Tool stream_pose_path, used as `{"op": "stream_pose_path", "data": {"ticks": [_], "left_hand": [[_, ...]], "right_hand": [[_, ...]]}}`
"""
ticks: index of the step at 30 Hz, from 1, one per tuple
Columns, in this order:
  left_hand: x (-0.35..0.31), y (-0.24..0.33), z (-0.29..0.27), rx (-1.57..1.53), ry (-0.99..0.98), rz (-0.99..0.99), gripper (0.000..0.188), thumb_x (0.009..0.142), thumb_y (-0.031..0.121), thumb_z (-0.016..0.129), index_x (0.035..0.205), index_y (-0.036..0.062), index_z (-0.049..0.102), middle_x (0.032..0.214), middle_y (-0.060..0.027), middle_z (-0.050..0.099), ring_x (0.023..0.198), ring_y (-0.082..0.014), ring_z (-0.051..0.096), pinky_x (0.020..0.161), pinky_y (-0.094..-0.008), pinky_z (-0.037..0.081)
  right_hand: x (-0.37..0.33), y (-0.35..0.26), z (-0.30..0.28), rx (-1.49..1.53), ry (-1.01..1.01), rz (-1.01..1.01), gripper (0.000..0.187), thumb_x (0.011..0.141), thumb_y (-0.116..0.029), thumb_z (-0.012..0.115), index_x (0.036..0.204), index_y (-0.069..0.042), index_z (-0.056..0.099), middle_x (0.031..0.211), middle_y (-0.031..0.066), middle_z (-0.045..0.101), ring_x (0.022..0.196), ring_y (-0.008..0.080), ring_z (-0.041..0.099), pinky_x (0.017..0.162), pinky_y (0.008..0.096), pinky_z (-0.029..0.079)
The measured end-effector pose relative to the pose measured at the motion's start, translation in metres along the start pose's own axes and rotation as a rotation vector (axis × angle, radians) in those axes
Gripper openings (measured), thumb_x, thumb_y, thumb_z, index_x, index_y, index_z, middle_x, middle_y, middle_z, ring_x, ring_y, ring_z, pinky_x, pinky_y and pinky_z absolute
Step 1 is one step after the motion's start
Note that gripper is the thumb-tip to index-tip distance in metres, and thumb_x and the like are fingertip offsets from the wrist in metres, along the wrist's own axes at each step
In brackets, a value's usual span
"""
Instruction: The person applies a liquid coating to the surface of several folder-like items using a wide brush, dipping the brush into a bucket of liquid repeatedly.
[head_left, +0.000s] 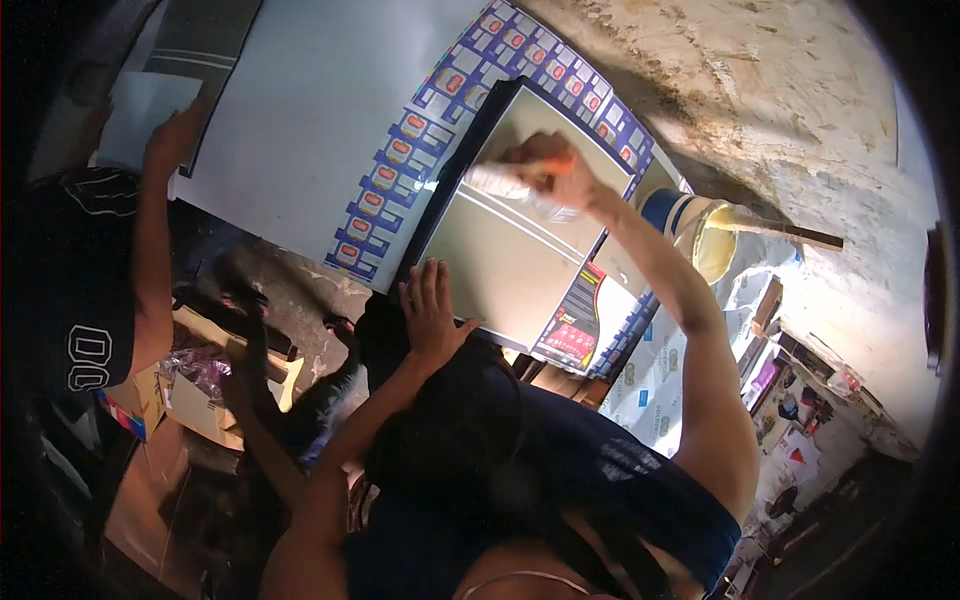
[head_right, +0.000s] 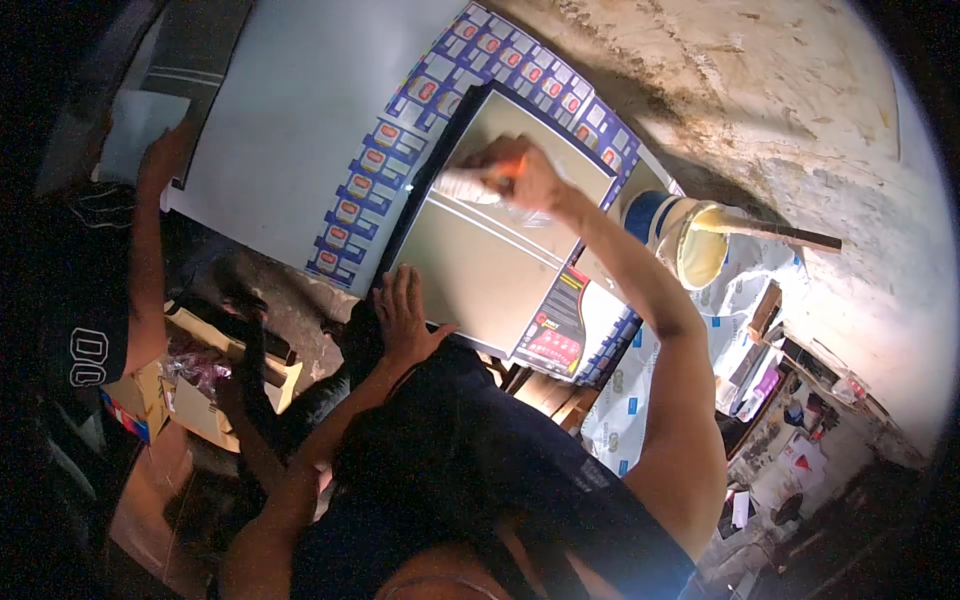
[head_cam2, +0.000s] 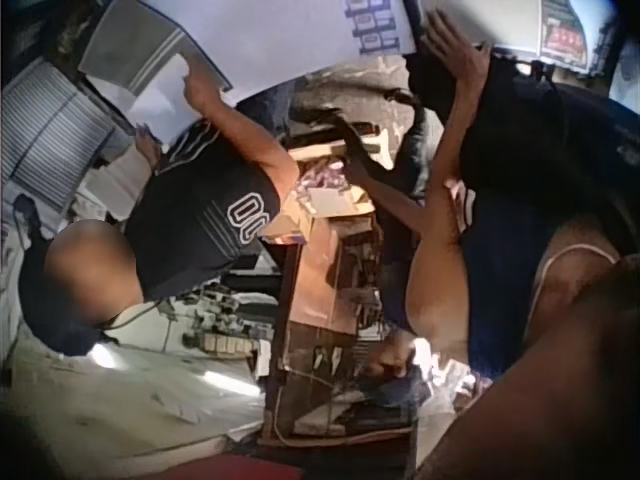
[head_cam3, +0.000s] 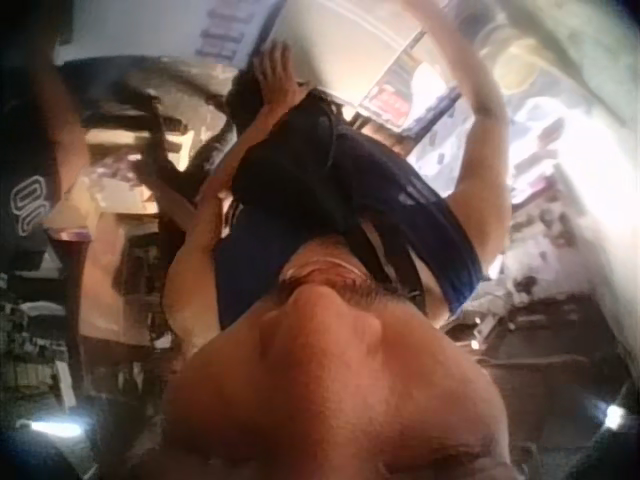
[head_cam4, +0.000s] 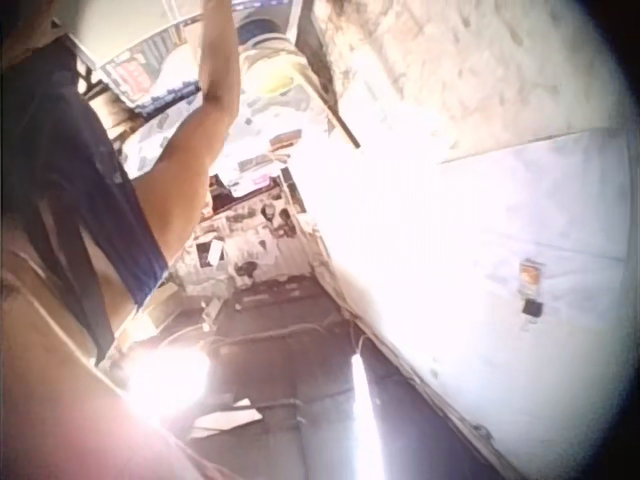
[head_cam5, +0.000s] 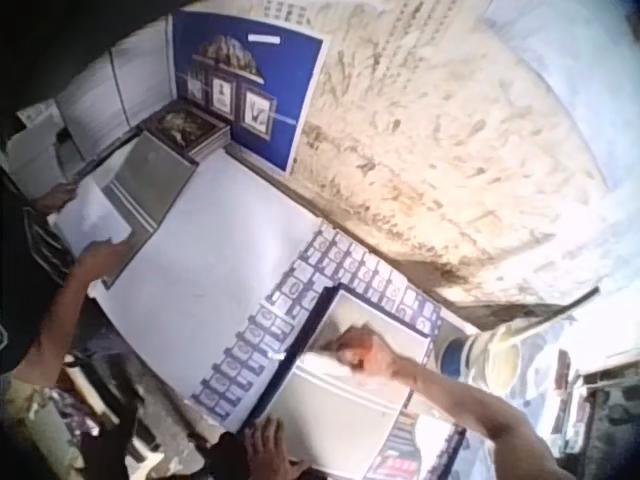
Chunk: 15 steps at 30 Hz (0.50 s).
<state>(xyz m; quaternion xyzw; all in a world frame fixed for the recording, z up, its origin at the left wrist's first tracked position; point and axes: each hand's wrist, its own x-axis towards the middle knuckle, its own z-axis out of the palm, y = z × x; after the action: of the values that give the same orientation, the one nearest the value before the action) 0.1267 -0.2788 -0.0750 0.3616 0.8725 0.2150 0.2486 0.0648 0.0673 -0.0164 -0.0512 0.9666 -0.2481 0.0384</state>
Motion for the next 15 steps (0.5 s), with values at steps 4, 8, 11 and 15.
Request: {"op": "stream_pose_path", "data": {"ticks": [4, 8, 11, 15], "left_hand": [[0.001, 0.004, -0.005, -0.001, -0.025, -0.027, 0.118, 0.067, 0.053, 0.082, 0.152, 0.0007, 0.02, 0.157, -0.0178, 0.02, 0.145, -0.0419, 0.016, 0.116, -0.0612, 0.015], [0.003, 0.002, 0.004, -0.002, -0.06, -0.062, 0.122, 0.065, 0.054, 0.083, 0.153, 0.0026, 0.017, 0.157, -0.0188, 0.017, 0.146, -0.0428, 0.013, 0.115, -0.063, 0.013], [0.003, 0.0, 0.006, -0.002, -0.015, -0.03, 0.125, 0.064, 0.056, 0.084, 0.153, 0.0039, 0.015, 0.157, -0.0201, 0.016, 0.146, -0.0436, 0.011, 0.115, -0.0641, 0.011], [0.003, 0.004, 0.004, 0.006, -0.044, -0.027, 0.124, 0.063, 0.055, 0.084, 0.153, 0.0039, 0.016, 0.157, -0.0201, 0.017, 0.146, -0.0437, 0.012, 0.115, -0.0637, 0.012]], "right_hand": [[0.029, 0.053, -0.039, -0.191, 0.333, -0.032, 0.026, 0.076, -0.021, 0.072, 0.102, -0.022, 0.075, 0.097, 0.0058, 0.071, 0.084, 0.0246, 0.066, 0.081, 0.0376, 0.054], [0.0, 0.025, -0.016, 0.09, 0.103, 0.089, 0.028, 0.077, -0.02, 0.077, 0.104, -0.016, 0.072, 0.096, 0.0051, 0.071, 0.09, 0.0243, 0.066, 0.082, 0.0405, 0.052], [0.012, 0.009, -0.022, -0.111, 0.035, -0.176, 0.029, 0.076, -0.021, 0.081, 0.104, -0.019, 0.073, 0.09, 0.0009, 0.071, 0.089, 0.0199, 0.066, 0.08, 0.0373, 0.05], [0.023, 0.109, -0.04, -0.31, 0.377, -0.185, 0.018, 0.082, -0.021, 0.073, 0.099, -0.017, 0.075, 0.087, 0.0075, 0.071, 0.075, 0.0209, 0.067, 0.069, 0.0315, 0.054]]}}
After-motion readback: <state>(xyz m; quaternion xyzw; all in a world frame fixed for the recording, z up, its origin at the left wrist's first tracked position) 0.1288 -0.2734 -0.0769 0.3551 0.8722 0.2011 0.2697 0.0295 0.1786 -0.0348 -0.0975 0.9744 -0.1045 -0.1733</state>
